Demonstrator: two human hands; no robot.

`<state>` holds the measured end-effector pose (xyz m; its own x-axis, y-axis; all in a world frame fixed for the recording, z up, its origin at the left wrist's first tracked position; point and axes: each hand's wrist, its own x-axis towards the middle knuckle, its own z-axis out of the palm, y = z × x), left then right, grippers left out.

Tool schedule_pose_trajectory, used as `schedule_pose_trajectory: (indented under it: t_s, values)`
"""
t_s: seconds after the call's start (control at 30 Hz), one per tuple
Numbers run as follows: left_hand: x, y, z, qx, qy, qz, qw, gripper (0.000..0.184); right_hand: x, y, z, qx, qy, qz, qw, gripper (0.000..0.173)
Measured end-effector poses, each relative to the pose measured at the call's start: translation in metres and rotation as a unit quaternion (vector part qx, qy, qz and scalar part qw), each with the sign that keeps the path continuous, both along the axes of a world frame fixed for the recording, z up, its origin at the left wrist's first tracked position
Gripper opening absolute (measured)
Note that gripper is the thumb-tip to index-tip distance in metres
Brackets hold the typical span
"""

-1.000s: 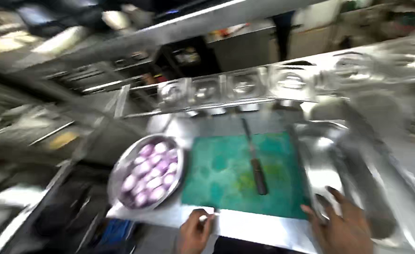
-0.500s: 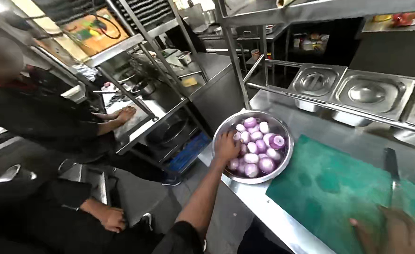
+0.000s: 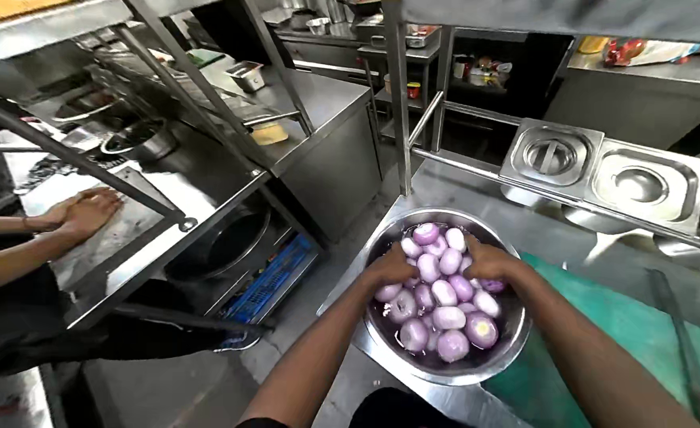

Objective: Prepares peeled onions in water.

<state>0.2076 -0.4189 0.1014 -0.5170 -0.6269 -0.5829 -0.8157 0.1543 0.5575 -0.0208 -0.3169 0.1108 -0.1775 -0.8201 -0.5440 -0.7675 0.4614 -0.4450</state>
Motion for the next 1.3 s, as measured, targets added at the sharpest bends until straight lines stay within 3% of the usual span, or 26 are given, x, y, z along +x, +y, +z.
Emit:
schedule_pose_trajectory:
  t_s: [0.07,0.17,0.23,0.3,0.4,0.5,0.57,0.63,0.67,0.7,0.73,0.83,0.9,0.93,1.0,1.1,1.23,1.3]
  values:
    - [0.002,-0.003,0.002,-0.008,-0.026,-0.055,0.998,0.096,-0.002,0.005,0.002,-0.001,0.025,0.025,0.999,0.088]
    - [0.002,-0.004,0.005,-0.042,-0.078,-0.136,0.987,0.091,-0.006,0.021,0.0,-0.084,0.036,-0.01,0.996,0.054]
    - [0.002,0.0,0.016,-0.078,-0.114,-0.188,0.972,0.079,-0.007,0.041,0.01,-0.103,0.045,-0.023,0.993,0.055]
    - [0.009,0.005,0.031,-0.094,-0.13,-0.227,0.961,0.074,0.001,0.059,0.016,-0.052,0.089,0.013,0.995,0.062]
    - [0.022,0.026,0.042,-0.079,-0.144,-0.269,0.949,0.099,0.026,0.075,0.01,-0.006,0.12,0.035,0.992,0.053]
    - [0.031,0.034,0.03,-0.084,-0.107,-0.256,0.957,0.113,0.032,0.072,-0.004,-0.062,0.117,0.006,0.991,0.044]
    - [0.036,0.027,0.028,-0.081,-0.041,-0.224,0.97,0.1,0.031,0.069,-0.008,-0.088,0.099,0.002,0.991,0.045]
    - [0.039,0.022,0.028,-0.049,0.077,-0.142,0.986,0.063,0.021,0.077,-0.013,-0.171,0.022,-0.024,0.985,0.045]
    - [0.04,0.021,0.025,-0.002,0.169,-0.058,0.984,0.046,0.014,0.084,-0.014,-0.216,-0.047,-0.058,0.973,0.046]
    - [0.038,0.025,0.022,0.073,0.265,0.052,0.96,0.037,0.01,0.09,-0.015,-0.258,-0.145,-0.113,0.949,0.048]
    - [0.035,0.03,0.022,0.164,0.344,0.169,0.909,0.034,0.01,0.094,-0.014,-0.293,-0.266,-0.184,0.9,0.046]
    - [0.021,0.041,0.025,0.346,0.456,0.406,0.713,0.033,0.027,0.098,-0.009,-0.307,-0.565,-0.368,0.671,0.032]
    - [0.013,0.045,0.024,0.383,0.476,0.469,0.637,0.036,0.04,0.094,-0.014,-0.298,-0.664,-0.432,0.532,0.028]
    - [0.009,0.047,0.024,0.394,0.481,0.484,0.616,0.038,0.047,0.091,-0.017,-0.297,-0.689,-0.451,0.484,0.027]
    - [0.003,0.052,0.028,0.402,0.494,0.499,0.588,0.038,0.057,0.087,-0.018,-0.283,-0.719,-0.468,0.429,0.029]
    - [-0.003,0.059,0.022,0.376,0.508,0.475,0.612,0.028,0.066,0.086,-0.015,-0.28,-0.702,-0.488,0.435,0.024]
    - [-0.004,0.062,0.028,0.32,0.477,0.438,0.691,0.021,0.072,0.08,-0.009,-0.325,-0.633,-0.486,0.508,0.023]
    - [-0.004,0.061,0.033,0.302,0.481,0.418,0.709,0.022,0.073,0.075,-0.006,-0.333,-0.599,-0.492,0.537,0.018]
